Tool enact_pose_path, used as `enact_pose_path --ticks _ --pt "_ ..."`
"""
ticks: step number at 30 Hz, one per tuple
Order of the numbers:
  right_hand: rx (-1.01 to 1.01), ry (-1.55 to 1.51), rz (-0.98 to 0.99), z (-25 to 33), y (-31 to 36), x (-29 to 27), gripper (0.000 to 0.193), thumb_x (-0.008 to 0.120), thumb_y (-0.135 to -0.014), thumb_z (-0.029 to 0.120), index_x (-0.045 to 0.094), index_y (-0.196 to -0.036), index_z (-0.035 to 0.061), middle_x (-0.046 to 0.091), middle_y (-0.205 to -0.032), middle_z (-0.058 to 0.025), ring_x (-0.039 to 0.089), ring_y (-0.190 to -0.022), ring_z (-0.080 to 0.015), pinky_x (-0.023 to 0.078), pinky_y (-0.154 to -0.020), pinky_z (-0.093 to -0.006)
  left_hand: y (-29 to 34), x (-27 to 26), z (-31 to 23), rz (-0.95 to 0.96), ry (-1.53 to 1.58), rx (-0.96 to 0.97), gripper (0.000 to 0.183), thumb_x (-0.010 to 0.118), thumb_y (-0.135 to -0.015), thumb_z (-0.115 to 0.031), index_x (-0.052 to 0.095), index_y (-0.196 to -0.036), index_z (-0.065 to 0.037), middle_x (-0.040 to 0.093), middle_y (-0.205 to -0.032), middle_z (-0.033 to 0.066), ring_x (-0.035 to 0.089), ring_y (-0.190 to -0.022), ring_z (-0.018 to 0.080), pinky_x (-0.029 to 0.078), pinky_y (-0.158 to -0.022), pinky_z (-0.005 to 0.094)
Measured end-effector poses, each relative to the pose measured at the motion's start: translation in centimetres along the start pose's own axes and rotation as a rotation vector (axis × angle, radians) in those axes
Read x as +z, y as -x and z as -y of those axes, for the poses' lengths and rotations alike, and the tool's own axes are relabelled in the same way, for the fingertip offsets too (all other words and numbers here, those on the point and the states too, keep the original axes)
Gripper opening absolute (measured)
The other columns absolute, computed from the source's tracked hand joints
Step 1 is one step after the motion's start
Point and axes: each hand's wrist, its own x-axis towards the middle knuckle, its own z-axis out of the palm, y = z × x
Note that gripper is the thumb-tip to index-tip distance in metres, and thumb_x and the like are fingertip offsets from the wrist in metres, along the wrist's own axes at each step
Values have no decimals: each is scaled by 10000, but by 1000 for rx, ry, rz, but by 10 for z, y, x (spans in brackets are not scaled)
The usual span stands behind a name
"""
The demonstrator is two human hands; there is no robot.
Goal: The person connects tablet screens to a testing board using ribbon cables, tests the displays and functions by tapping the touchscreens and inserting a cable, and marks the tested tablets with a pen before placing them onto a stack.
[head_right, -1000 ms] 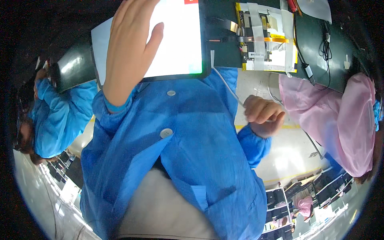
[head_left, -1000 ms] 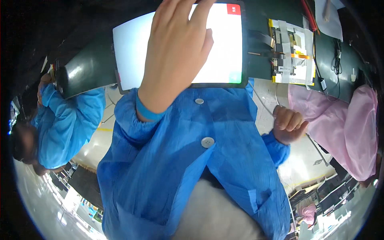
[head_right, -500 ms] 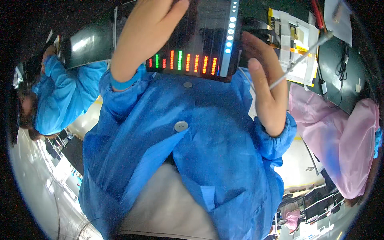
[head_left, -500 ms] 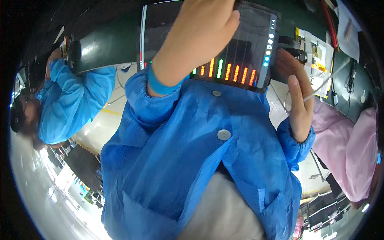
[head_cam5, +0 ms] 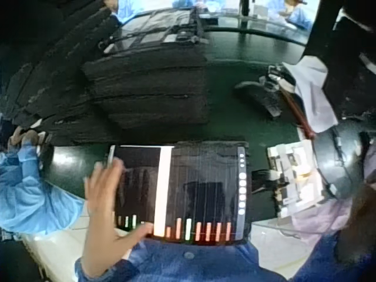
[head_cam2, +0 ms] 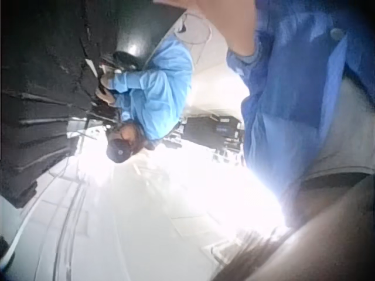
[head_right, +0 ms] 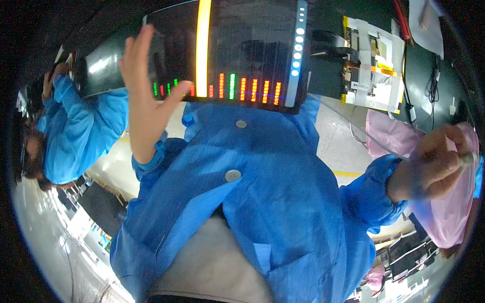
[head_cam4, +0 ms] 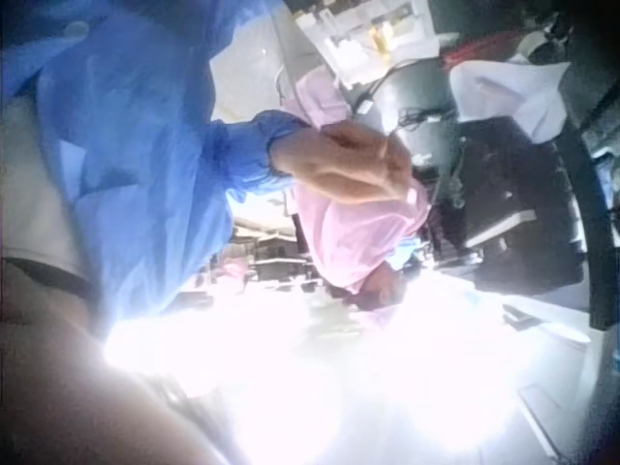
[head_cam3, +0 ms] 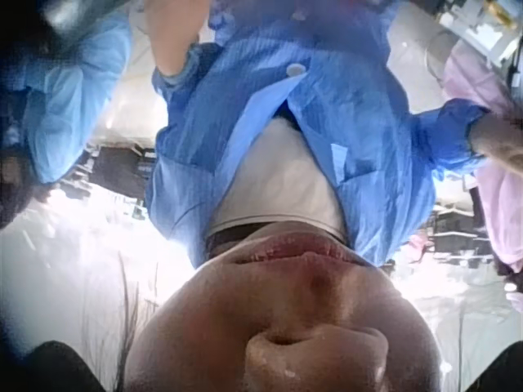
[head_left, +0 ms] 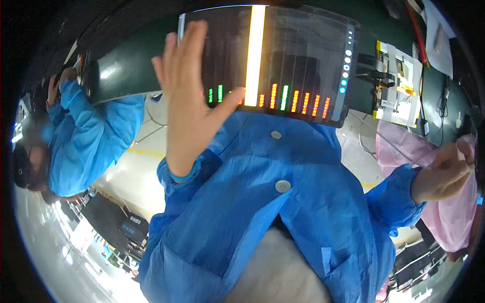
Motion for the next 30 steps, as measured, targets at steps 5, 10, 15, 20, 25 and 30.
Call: enact_pose_path --ticks 5,10,15,20,25,30 --pt "-210 167 296 -8 28 36 233 641 -813 232 524 -843 33 546 -734 -78 479 -530 -156 311 -436 -237 11 -1 19 -174 93 -194 671 574 -832 -418 325 -1389 -139 334 -1425 111 237 -1345 354 129 -1087 527" --pt "-587 415 633 15 13 68 211 729 -658 114 600 -818 66 563 -743 -60 548 -612 -218 432 -510 -272 16 12 41 -286 332 -387 530 468 -903 -418 400 -1359 -157 401 -1387 109 336 -1305 320 256 -1067 470" --pt "-414 364 608 6 21 77 160 694 -726 158 593 -823 80 579 -732 -45 598 -639 -222 477 -543 -322 12 18 44 -260 488 -440 456 445 -926 -350 483 -1306 -100 475 -1327 115 431 -1248 237 324 -1041 337" --pt "-392 306 718 -1 19 82 160 689 -750 71 615 -874 1 603 -759 -108 595 -619 -244 465 -549 -310 11 23 41 -234 556 -467 460 462 -922 -319 470 -1312 -75 495 -1306 97 477 -1195 214 337 -1025 321" --pt "-474 281 749 -6 12 83 164 692 -741 70 617 -871 4 589 -742 -104 589 -616 -252 459 -543 -318 12 25 41 -237 553 -451 459 464 -920 -282 450 -1327 -69 510 -1283 95 502 -1163 204 351 -1011 309" --pt "-622 262 846 -8 2 85 191 704 -712 72 613 -868 9 592 -740 -95 593 -616 -247 472 -546 -321 10 23 34 -205 662 -458 576 478 -887 -402 410 -1353 -71 494 -1294 113 510 -1151 225 398 -976 330"
